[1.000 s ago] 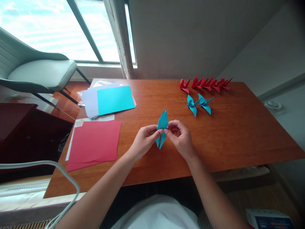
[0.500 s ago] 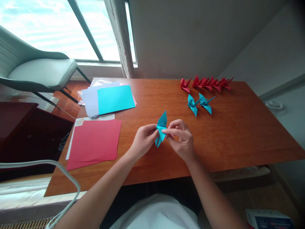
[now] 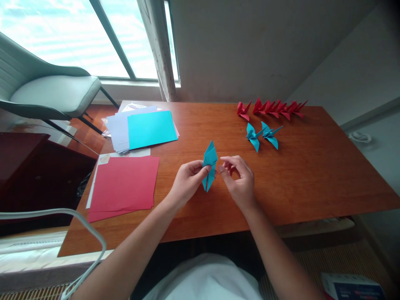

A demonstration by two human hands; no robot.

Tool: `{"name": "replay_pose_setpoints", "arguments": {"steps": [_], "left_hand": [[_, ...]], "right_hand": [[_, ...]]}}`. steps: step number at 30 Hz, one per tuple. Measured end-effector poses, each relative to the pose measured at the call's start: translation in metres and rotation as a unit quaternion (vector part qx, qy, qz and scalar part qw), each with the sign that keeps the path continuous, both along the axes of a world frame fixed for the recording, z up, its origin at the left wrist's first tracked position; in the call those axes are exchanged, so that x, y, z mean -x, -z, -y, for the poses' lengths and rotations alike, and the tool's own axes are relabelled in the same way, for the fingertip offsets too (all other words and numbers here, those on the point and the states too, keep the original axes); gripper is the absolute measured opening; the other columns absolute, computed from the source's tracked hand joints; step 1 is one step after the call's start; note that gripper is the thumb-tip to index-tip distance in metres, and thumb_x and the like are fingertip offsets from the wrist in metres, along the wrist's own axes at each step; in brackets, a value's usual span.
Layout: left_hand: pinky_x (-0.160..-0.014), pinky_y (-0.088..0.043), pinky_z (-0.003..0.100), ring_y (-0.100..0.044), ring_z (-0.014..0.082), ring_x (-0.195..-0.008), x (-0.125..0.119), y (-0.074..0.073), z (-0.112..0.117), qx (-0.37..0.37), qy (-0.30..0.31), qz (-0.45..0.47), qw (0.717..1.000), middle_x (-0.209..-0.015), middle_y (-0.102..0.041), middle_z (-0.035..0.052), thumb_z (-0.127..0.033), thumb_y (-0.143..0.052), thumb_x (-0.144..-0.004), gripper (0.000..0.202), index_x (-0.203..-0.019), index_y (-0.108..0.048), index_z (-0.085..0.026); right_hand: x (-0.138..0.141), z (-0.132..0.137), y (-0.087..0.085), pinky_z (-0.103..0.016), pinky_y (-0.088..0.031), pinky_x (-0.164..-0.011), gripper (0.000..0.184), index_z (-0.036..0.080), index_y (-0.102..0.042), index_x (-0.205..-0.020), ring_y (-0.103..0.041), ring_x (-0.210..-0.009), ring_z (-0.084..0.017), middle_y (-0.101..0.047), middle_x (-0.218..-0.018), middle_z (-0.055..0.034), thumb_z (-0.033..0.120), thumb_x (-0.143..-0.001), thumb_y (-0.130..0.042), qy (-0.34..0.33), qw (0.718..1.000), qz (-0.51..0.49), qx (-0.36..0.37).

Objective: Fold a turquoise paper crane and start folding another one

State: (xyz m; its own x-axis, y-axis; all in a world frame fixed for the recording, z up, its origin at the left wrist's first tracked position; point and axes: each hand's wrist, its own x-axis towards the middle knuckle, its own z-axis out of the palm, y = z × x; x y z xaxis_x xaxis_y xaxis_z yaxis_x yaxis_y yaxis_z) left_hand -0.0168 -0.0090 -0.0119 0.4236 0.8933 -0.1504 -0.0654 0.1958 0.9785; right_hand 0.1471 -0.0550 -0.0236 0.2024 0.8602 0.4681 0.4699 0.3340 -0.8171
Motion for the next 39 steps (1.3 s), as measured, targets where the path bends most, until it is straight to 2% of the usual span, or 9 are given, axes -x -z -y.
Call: {"name": "replay_pose_setpoints", "arguments": {"steps": [2,4,8,12,16,22,27,33,39], "left_hand": [[-0.067,-0.052,0.025,-0.067,0.0182,-0.074,0.000,0.001,0.000,-0.004,0.000,-0.004,1.000,-0.083,-0.076,0.0062,-0.050,-0.073,-0.084,0.037,-0.090,-0.076,-0.013],[-0.069,-0.052,0.026,-0.067,0.0187,-0.076,0.000,0.001,0.001,-0.015,0.002,-0.008,1.000,-0.084,-0.076,0.0060,-0.049,-0.072,-0.085,0.036,-0.091,-0.076,-0.013],[-0.073,-0.052,0.026,-0.068,0.0192,-0.080,-0.002,0.001,0.004,-0.043,0.008,-0.017,0.999,-0.090,-0.077,0.0060,-0.046,-0.073,-0.084,0.034,-0.094,-0.076,-0.014],[-0.074,-0.052,0.025,-0.067,0.0181,-0.081,-0.003,0.000,0.006,-0.062,0.009,-0.023,0.998,-0.090,-0.076,0.0052,-0.047,-0.068,-0.088,0.036,-0.099,-0.075,-0.014],[-0.074,-0.051,0.025,-0.065,0.0172,-0.081,-0.003,0.000,0.009,-0.079,0.016,-0.032,0.996,-0.091,-0.074,0.0048,-0.046,-0.064,-0.091,0.036,-0.103,-0.074,-0.014],[-0.069,-0.049,0.023,-0.062,0.0157,-0.074,-0.003,0.005,0.010,-0.101,0.006,-0.059,0.993,-0.083,-0.071,0.0037,-0.043,-0.064,-0.092,0.033,-0.103,-0.074,-0.013],[-0.073,-0.051,0.024,-0.065,0.0179,-0.079,-0.004,0.004,0.010,-0.112,-0.003,-0.052,0.992,-0.087,-0.073,0.0051,-0.043,-0.062,-0.093,0.033,-0.102,-0.075,-0.014],[-0.079,-0.053,0.027,-0.067,0.0207,-0.087,-0.006,0.003,0.010,-0.114,0.008,-0.035,0.993,-0.093,-0.074,0.0068,-0.045,-0.061,-0.094,0.036,-0.105,-0.074,-0.014],[-0.071,-0.047,0.024,-0.057,0.0148,-0.073,-0.007,0.005,0.012,-0.134,0.023,-0.061,0.989,-0.080,-0.066,0.0026,-0.042,-0.060,-0.095,0.030,-0.095,-0.072,-0.014]], "right_hand": [[0.000,-0.001,0.000,-0.030,-0.049,-0.065,0.006,0.025,-0.070,-0.097,-0.060,-0.077,-0.016,-0.066,-0.086,-0.0017,0.028,-0.095,-0.065,0.000,0.999,-0.014,0.029],[0.000,-0.002,0.000,-0.030,-0.049,-0.063,0.009,0.024,-0.069,-0.089,-0.061,-0.076,-0.016,-0.066,-0.085,-0.0019,0.031,-0.095,-0.065,-0.021,0.999,-0.021,0.046],[0.002,-0.003,0.002,-0.028,-0.049,-0.062,0.005,0.024,-0.068,-0.091,-0.061,-0.077,-0.016,-0.066,-0.086,-0.0019,0.028,-0.093,-0.065,-0.057,0.997,-0.023,0.052],[0.002,-0.003,0.005,-0.027,-0.048,-0.062,0.009,0.023,-0.064,-0.086,-0.061,-0.076,-0.015,-0.064,-0.085,-0.0009,0.029,-0.092,-0.068,-0.012,0.997,-0.053,0.053],[0.002,-0.004,0.008,-0.027,-0.050,-0.061,0.008,0.023,-0.065,-0.094,-0.063,-0.080,-0.016,-0.065,-0.091,-0.0015,0.030,-0.091,-0.069,0.002,0.996,-0.067,0.053],[0.003,-0.001,0.004,-0.028,-0.052,-0.061,0.005,0.024,-0.064,-0.090,-0.063,-0.079,-0.016,-0.066,-0.089,-0.0021,0.028,-0.092,-0.067,-0.010,0.999,-0.031,0.032],[0.005,0.003,0.001,-0.029,-0.054,-0.063,0.005,0.025,-0.064,-0.095,-0.065,-0.078,-0.016,-0.068,-0.090,-0.0025,0.021,-0.092,-0.065,-0.037,0.999,0.032,-0.012],[0.009,0.004,0.007,-0.035,-0.057,-0.073,0.020,0.028,-0.062,-0.107,-0.069,-0.086,-0.021,-0.071,-0.094,-0.0054,0.014,-0.092,-0.063,0.037,0.975,0.187,-0.113],[0.009,0.003,0.007,-0.040,-0.056,-0.081,0.024,0.026,-0.060,-0.110,-0.068,-0.089,-0.024,-0.072,-0.094,-0.0081,0.011,-0.091,-0.062,0.093,0.959,0.235,-0.129]]}}
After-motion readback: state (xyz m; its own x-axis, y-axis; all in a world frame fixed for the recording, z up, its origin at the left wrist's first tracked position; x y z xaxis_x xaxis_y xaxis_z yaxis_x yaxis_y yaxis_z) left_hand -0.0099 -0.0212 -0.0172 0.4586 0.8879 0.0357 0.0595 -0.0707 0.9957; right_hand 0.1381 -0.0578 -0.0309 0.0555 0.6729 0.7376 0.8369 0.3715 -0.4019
